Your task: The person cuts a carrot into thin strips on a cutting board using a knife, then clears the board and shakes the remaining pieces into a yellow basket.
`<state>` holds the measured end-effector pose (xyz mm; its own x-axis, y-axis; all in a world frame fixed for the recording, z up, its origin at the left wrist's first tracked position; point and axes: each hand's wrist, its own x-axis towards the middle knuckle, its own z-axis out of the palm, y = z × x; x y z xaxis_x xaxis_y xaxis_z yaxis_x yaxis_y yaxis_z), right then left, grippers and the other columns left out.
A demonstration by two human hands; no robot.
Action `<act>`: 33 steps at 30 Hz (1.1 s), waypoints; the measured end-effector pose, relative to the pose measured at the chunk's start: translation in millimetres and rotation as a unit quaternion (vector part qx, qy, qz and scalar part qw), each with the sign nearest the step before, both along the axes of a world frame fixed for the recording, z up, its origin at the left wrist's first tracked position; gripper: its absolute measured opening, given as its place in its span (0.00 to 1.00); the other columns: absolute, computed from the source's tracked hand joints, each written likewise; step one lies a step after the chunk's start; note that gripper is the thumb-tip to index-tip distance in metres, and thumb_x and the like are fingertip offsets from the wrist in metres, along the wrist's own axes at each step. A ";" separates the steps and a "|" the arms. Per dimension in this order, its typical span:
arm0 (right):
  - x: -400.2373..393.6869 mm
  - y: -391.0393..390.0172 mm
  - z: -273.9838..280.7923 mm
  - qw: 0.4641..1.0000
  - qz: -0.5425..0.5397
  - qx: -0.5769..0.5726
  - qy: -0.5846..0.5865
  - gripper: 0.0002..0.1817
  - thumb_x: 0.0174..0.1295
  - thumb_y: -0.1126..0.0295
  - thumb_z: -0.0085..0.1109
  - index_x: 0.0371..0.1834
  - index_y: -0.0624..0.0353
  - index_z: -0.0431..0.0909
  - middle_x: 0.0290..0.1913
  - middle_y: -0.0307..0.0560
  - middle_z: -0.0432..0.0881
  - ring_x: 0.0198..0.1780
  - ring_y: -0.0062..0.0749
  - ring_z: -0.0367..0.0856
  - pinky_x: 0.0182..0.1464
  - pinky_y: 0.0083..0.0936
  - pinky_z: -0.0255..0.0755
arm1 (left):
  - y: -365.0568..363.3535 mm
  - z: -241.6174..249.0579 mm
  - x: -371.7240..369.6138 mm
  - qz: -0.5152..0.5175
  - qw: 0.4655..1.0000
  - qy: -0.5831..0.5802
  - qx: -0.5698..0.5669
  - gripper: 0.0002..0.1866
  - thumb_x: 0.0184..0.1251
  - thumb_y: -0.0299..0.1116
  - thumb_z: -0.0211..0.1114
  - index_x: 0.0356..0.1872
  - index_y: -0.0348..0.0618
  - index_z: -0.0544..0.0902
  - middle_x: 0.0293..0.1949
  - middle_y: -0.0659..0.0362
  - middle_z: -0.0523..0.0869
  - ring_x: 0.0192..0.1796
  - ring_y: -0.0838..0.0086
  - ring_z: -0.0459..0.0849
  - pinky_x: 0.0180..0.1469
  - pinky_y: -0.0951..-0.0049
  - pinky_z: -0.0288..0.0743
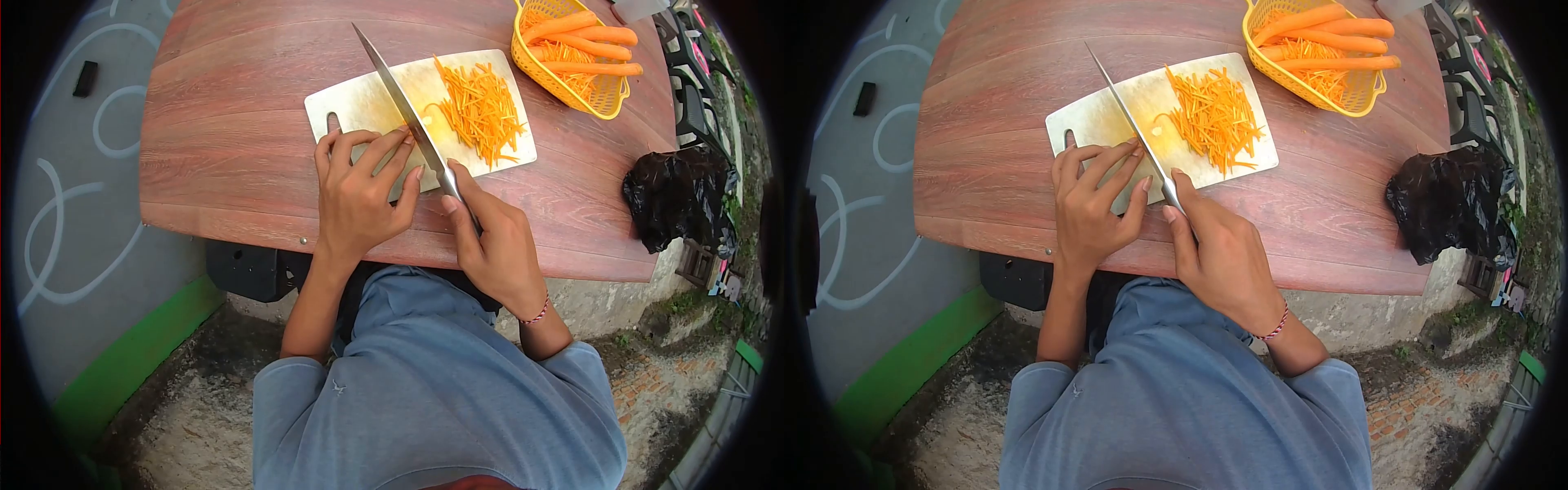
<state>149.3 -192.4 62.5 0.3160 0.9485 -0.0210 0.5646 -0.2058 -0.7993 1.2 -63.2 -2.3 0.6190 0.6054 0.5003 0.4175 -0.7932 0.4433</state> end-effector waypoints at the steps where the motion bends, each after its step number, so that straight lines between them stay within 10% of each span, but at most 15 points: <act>1: -0.5 -0.2 -1.5 1.000 0.006 0.009 -0.020 0.24 0.77 0.69 0.63 0.73 0.68 0.76 0.38 0.70 0.86 0.38 0.67 0.88 0.41 0.50 0.80 | 0.1 0.4 0.0 0.001 1.000 0.003 0.002 0.18 0.63 0.36 0.76 0.51 0.40 0.94 0.58 0.63 0.91 0.58 0.63 0.84 0.74 0.46 0.64; 8: -12.8 23.3 -7.6 0.985 0.004 0.009 -0.175 0.24 0.79 0.64 0.59 0.71 0.67 0.77 0.32 0.61 0.86 0.27 0.58 0.87 0.27 0.49 0.79 | 0.9 1.7 0.4 0.000 1.000 0.017 0.010 0.18 0.63 0.36 0.76 0.52 0.40 0.94 0.58 0.63 0.91 0.58 0.63 0.84 0.74 0.47 0.63; 24: 17.4 -5.3 2.7 0.998 -0.030 0.026 -0.052 0.21 0.75 0.68 0.63 0.67 0.66 0.80 0.37 0.65 0.87 0.38 0.63 0.88 0.40 0.51 0.80 | -5.2 9.3 6.4 0.012 0.995 0.068 0.070 0.20 0.65 0.36 0.75 0.58 0.45 0.93 0.63 0.64 0.90 0.60 0.63 0.82 0.74 0.47 0.61; 33: 20.6 -13.7 0.8 0.981 -0.027 0.101 -0.163 0.25 0.68 0.67 0.72 0.69 0.55 0.85 0.37 0.52 0.88 0.34 0.49 0.88 0.36 0.41 0.81 | -1.4 35.0 -2.9 -0.020 0.994 -0.008 0.111 0.21 0.70 0.36 0.72 0.64 0.47 0.90 0.69 0.61 0.88 0.73 0.60 0.79 0.81 0.39 0.54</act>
<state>169.9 -206.1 63.3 0.3254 0.9042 0.2767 0.7891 -0.0984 -0.6064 -1.6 -64.6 32.6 0.6312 0.4539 0.6289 0.3787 -0.8880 0.2609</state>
